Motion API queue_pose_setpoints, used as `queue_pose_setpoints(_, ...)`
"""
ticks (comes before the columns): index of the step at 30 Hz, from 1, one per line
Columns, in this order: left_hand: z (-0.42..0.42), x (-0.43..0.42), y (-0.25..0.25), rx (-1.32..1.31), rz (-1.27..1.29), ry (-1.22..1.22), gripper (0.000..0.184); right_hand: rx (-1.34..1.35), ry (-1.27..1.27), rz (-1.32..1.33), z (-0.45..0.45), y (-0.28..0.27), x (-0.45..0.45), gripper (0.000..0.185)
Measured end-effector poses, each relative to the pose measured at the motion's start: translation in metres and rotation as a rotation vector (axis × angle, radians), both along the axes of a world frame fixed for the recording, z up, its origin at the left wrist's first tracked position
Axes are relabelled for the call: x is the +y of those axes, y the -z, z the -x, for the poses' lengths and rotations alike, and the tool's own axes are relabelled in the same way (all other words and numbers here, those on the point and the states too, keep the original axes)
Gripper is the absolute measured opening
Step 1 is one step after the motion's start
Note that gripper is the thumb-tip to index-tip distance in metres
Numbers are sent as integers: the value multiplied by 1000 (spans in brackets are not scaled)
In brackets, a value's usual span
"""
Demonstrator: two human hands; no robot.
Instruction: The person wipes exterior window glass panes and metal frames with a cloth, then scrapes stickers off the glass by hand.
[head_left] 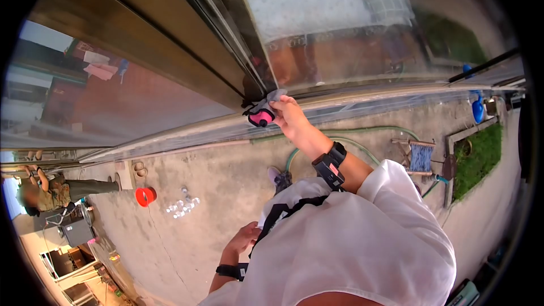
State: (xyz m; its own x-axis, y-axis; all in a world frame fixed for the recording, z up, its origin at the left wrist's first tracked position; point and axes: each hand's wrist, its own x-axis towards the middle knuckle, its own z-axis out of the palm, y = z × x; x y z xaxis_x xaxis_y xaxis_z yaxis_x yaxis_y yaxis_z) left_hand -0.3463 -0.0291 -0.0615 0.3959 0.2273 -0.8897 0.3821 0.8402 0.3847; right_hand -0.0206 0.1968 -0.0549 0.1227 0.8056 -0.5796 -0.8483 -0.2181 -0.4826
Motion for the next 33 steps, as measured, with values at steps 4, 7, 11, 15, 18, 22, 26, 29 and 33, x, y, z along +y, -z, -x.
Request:
queue_pose_setpoints(4,2,-4,6,-52,54,-22,23,-91,-50,-37,-5,-58,-18,33)
queue_pose_setpoints(7,-3,-3,1,5,26,104,23,-125,-83,-207,-19,-78,-30,31)
queue_pose_setpoints(11,-11,-2,-11,35,-67,191,22,-80,80,-370,-42,-83,-44,29)
queue_pose_setpoints(15,0,-12,0,-46,-136,-76,24,-134,55,-67,-50,6,-64,23)
queue_pose_setpoints(18,3,-9,-2,-32,-154,-207,24,-97,-20,126,-44,63,-63,19)
queue_pose_setpoints(22,-3,-5,-11,76,-171,-28,23,-68,-3,28,-21,25,-44,20)
queue_pose_setpoints(26,18,2,1,-73,71,8,24,-151,-90,-66,-15,-24,-23,27)
queue_pose_setpoints(29,16,9,-23,-122,37,99,21,-78,-59,-111,-16,-5,-28,25)
queue_pose_setpoints(33,15,-2,-10,-30,-65,34,14,-77,-213,111,2,74,-30,27)
